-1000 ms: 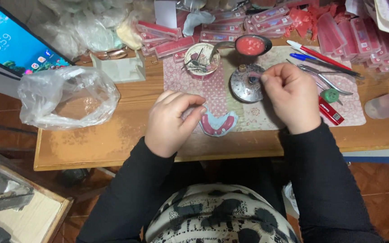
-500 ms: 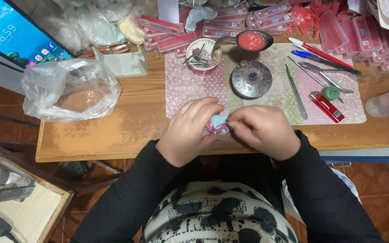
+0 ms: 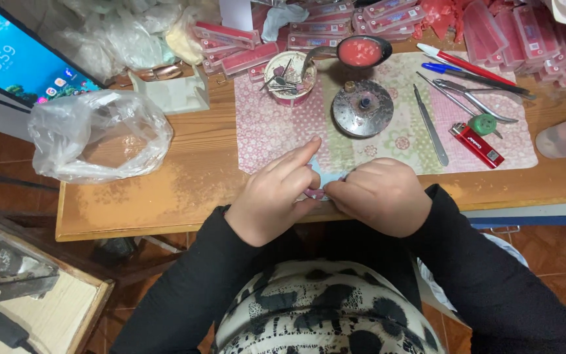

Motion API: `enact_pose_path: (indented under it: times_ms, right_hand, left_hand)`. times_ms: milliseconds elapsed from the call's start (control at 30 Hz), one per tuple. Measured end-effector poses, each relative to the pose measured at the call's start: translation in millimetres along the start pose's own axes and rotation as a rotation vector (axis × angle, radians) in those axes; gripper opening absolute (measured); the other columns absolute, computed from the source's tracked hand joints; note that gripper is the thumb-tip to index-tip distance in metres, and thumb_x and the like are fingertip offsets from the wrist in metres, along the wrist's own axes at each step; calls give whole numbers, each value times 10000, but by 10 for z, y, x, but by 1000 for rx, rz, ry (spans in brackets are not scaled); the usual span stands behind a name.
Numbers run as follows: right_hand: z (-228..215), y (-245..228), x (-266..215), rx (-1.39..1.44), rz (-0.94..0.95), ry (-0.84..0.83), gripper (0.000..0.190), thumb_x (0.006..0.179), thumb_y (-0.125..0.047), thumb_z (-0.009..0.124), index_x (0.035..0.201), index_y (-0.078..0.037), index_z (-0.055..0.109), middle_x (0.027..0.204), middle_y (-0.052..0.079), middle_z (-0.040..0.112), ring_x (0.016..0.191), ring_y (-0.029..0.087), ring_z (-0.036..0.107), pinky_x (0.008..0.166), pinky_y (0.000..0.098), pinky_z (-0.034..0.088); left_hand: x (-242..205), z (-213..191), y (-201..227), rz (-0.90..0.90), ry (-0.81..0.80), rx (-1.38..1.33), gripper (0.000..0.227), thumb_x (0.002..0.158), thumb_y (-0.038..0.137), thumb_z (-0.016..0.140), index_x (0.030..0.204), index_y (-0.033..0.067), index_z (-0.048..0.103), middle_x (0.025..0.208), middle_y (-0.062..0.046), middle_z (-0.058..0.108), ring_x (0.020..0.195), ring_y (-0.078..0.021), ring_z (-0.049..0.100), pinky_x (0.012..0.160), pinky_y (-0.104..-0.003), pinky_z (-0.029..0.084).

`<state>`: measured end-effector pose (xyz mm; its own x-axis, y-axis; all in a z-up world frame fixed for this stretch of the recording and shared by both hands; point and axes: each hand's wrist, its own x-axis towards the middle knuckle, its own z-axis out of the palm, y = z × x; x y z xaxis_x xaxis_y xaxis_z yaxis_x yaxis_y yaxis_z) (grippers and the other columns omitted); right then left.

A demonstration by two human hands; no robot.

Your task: The person assembles a pink denture base by hand, picking up small components and pressing them into place. They use a small metal tool to adjust the parts and apply liquid from a bottle onto the denture. The person also opens a drawer to retrieve a tool before continuing the assembly.

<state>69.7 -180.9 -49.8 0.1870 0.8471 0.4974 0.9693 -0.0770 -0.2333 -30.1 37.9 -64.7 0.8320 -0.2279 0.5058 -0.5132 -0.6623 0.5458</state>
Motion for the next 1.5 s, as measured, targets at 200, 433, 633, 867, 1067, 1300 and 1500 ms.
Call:
enact_pose_path:
  times_ms: [200, 433, 633, 867, 1067, 1300, 1500]
  right_hand:
    - [1, 68, -80, -57, -66, -65, 264, 809, -197, 702, 1055, -106, 686, 774, 11, 620, 724, 214, 651, 655, 375, 503]
    - [8, 86, -103, -55, -26, -92, 260, 805, -196, 683, 1058, -136, 693, 755, 8, 589, 713, 215, 641, 645, 378, 495]
    - [3, 93, -99, -51, -33, -70, 264, 814, -189, 689, 1073, -144, 710, 762, 1, 593, 719, 203, 644, 643, 374, 494]
    - [-72, 77, -77, -60, -2, -39, 269, 811, -160, 732, 1080, -157, 735, 699, 3, 569, 667, 209, 634, 603, 382, 482]
    - [-33, 10, -159, 29, 85, 31, 241, 825, -127, 764, 1064, -150, 744, 687, 34, 593, 634, 245, 632, 581, 393, 478]
    - [41, -34, -155, 74, 203, -15, 196, 839, -149, 766, 1034, -166, 759, 667, 43, 626, 631, 262, 648, 591, 403, 498]
    - [31, -14, -143, 123, 225, -30, 199, 839, -163, 767, 1037, -173, 765, 693, 52, 653, 641, 279, 655, 588, 412, 499]
  left_hand:
    - [6, 19, -9, 23, -4, 25, 302, 777, 99, 839, 968, 81, 605, 1471, -248, 554, 1276, -392, 622, 1012, -415, 541]
    - [11, 28, 0, -3, -12, 21, 237, 792, 110, 830, 968, 87, 673, 1471, -245, 558, 1277, -373, 623, 1023, -399, 545]
    - [17, 10, 37, -15, -23, 66, 239, 786, 145, 839, 950, 82, 679, 1464, -219, 569, 1293, -363, 614, 1019, -402, 540]
    - [3, 21, 26, 0, -39, 92, 219, 801, 148, 834, 933, 84, 672, 1458, -203, 580, 1288, -360, 613, 1010, -405, 539]
    - [0, 11, 30, 6, -42, 108, 221, 799, 148, 833, 938, 85, 673, 1464, -208, 571, 1301, -373, 605, 1023, -415, 535]
    - [3, 19, 25, 9, -52, 119, 225, 791, 144, 832, 955, 94, 687, 1467, -211, 562, 1302, -383, 600, 1024, -421, 530]
    - [4, 21, 32, -8, -53, 108, 227, 785, 134, 829, 957, 92, 687, 1465, -200, 572, 1302, -378, 603, 1032, -421, 529]
